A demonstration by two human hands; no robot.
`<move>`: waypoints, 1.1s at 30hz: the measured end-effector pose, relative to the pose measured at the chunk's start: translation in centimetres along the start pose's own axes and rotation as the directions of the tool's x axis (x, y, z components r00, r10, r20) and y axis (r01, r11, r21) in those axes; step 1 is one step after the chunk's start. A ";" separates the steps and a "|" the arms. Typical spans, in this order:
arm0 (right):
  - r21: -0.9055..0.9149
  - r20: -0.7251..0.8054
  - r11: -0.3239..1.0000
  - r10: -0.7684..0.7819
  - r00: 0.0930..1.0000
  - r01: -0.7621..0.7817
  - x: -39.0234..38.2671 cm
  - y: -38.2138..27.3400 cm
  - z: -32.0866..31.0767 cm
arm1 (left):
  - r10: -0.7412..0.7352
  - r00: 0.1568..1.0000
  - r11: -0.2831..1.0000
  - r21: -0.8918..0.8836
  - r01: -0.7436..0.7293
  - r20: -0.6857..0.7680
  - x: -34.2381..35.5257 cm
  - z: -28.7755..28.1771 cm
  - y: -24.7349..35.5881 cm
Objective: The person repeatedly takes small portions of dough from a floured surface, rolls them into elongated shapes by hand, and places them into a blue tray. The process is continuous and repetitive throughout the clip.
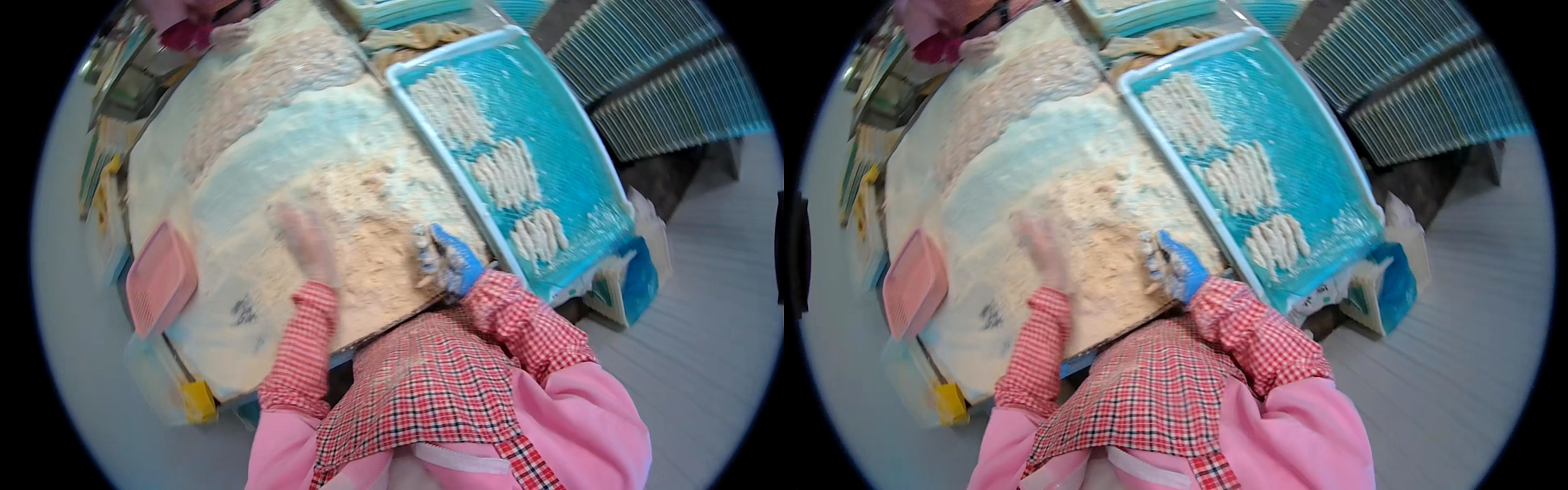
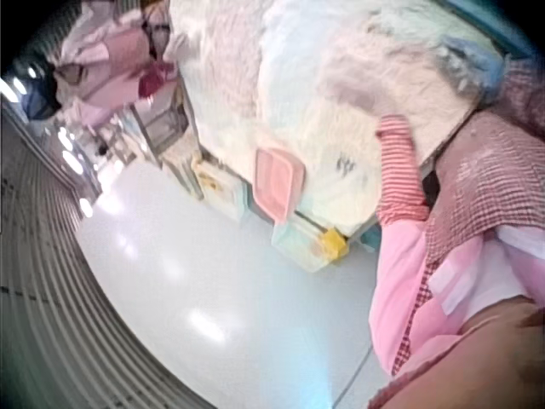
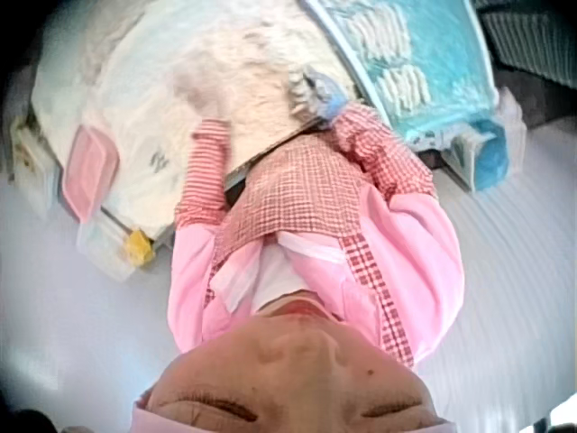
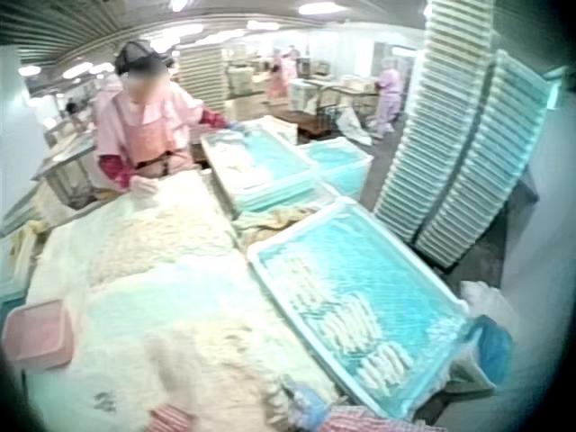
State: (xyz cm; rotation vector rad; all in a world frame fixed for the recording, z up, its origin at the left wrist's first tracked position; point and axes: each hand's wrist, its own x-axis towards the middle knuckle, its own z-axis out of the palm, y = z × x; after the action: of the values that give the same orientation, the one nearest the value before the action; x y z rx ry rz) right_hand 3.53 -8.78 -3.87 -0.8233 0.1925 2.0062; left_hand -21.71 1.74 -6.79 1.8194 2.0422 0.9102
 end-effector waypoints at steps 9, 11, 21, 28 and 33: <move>-0.796 -0.469 0.602 -0.673 0.573 0.056 -14.7 -19.0 -11.8 | -0.392 0.881 0.749 -0.465 0.472 0.264 8.1 0.2 -12.9; -0.720 -0.343 0.643 -0.658 0.670 0.262 -14.9 -19.1 -13.5 | -0.352 0.870 0.740 -0.467 0.484 0.345 7.8 0.3 -12.9; -0.855 -0.421 0.495 -0.487 0.765 -0.154 -17.8 -20.6 -15.0 | -0.353 0.874 0.856 -0.262 0.446 0.335 6.0 -2.6 -13.0; -0.980 -0.117 -0.039 -0.685 0.720 -0.196 -15.1 -20.9 -15.9 | -0.487 0.772 0.674 -0.387 0.629 0.407 5.1 -5.2 -7.7; -0.950 -0.165 -0.117 -0.597 0.785 -0.289 -15.9 -19.6 -14.4 | -0.470 0.782 0.625 -0.472 0.622 0.408 3.9 -6.0 -9.2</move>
State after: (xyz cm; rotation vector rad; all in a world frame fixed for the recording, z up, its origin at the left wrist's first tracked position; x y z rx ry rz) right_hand 31.66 -15.35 -1.43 -2.3374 -1.3472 1.1166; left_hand -33.21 3.59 -6.93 0.8330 1.7164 0.9187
